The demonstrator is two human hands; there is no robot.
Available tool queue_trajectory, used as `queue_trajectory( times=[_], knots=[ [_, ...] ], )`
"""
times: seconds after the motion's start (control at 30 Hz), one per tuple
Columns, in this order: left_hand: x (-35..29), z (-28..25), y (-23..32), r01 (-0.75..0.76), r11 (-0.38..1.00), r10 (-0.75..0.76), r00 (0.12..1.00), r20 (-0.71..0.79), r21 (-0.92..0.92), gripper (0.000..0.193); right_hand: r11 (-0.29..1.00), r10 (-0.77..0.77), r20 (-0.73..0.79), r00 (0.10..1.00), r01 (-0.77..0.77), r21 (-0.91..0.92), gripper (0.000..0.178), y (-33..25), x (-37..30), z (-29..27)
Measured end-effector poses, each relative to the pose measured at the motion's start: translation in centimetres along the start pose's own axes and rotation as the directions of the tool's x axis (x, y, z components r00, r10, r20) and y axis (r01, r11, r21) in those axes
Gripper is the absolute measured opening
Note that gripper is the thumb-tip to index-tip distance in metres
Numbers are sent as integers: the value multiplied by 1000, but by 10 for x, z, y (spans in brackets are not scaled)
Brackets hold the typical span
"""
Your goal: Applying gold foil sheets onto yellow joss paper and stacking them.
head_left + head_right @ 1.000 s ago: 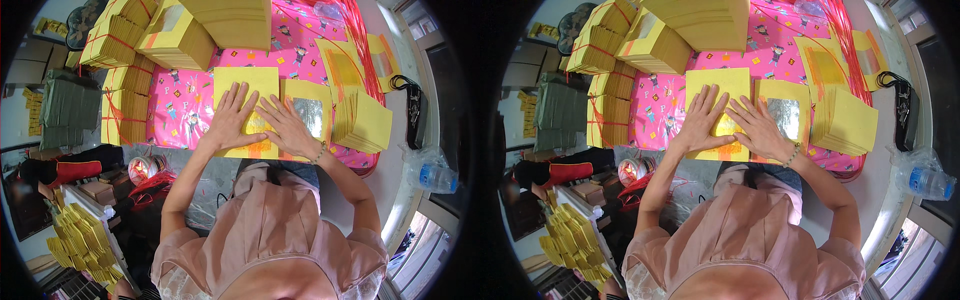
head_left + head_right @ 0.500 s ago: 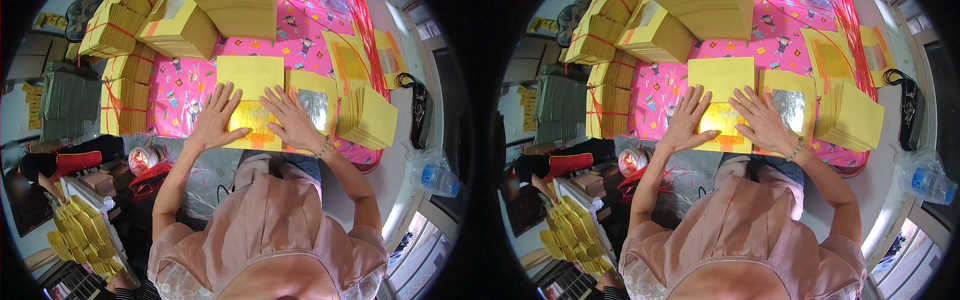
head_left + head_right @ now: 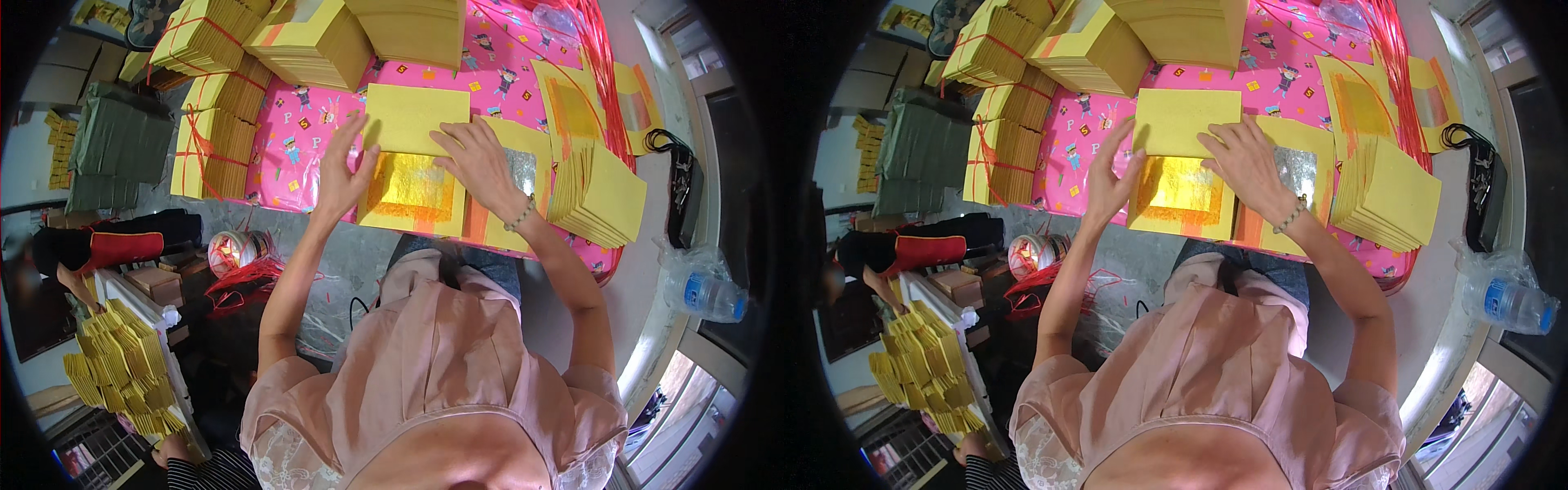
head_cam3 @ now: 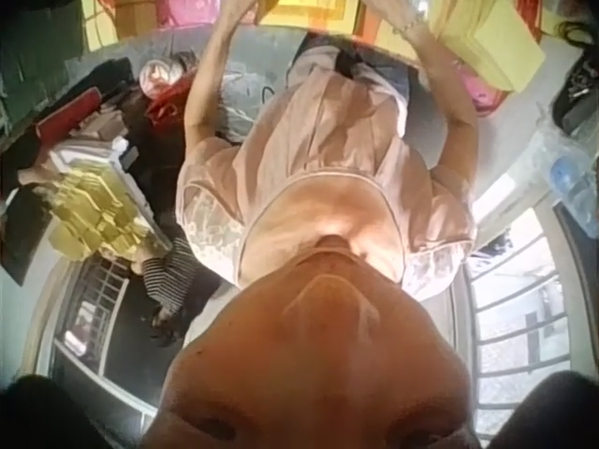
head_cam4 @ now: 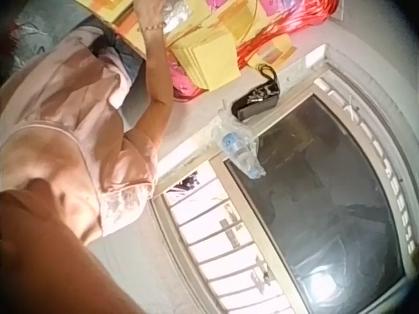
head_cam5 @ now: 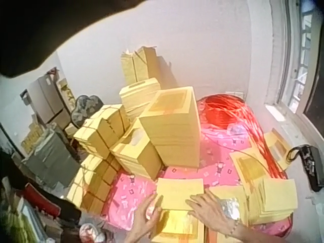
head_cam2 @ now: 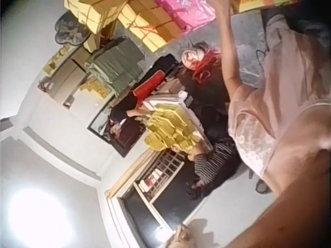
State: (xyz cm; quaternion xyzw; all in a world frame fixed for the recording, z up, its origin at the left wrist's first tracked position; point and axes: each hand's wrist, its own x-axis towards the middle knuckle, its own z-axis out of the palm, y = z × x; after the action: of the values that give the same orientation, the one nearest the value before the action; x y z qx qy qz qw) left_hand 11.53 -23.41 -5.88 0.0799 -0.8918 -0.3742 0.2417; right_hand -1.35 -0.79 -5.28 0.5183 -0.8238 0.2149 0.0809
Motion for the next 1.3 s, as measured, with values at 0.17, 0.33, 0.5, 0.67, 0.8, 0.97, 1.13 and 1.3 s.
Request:
queue_trajectory(
  times=[0.17,0.33,0.5,0.67,0.8,0.97,1.13,1.3],
  knots=[
    [13,0,7,380,923,-380,925,-18,65,58,986,-136,-76,988,128,-102,31,9,-1,7],
    [27,9,6,443,896,-443,897,-5,-22,71,979,-197,-125,972,188,-83,23,6,7,0],
    [24,18,-10,502,843,-501,864,56,-195,68,981,-192,-173,966,185,-54,23,3,13,6],
    [33,13,-7,544,794,-537,837,107,-273,66,977,-209,-193,959,196,-87,24,10,12,15],
    [40,10,0,620,747,-578,784,226,-240,68,964,-259,-226,939,235,-125,23,9,16,15],
    [36,24,12,580,745,-547,814,196,-331,59,953,-296,-192,936,276,-125,22,7,14,15],
    [25,12,-2,448,571,-526,843,112,-688,43,966,-251,-265,931,257,-11,18,-10,12,-18],
    [-5,-50,-33,463,521,-605,793,72,-717,41,974,-172,-238,956,200,101,17,-16,-15,-36]
  ],
)
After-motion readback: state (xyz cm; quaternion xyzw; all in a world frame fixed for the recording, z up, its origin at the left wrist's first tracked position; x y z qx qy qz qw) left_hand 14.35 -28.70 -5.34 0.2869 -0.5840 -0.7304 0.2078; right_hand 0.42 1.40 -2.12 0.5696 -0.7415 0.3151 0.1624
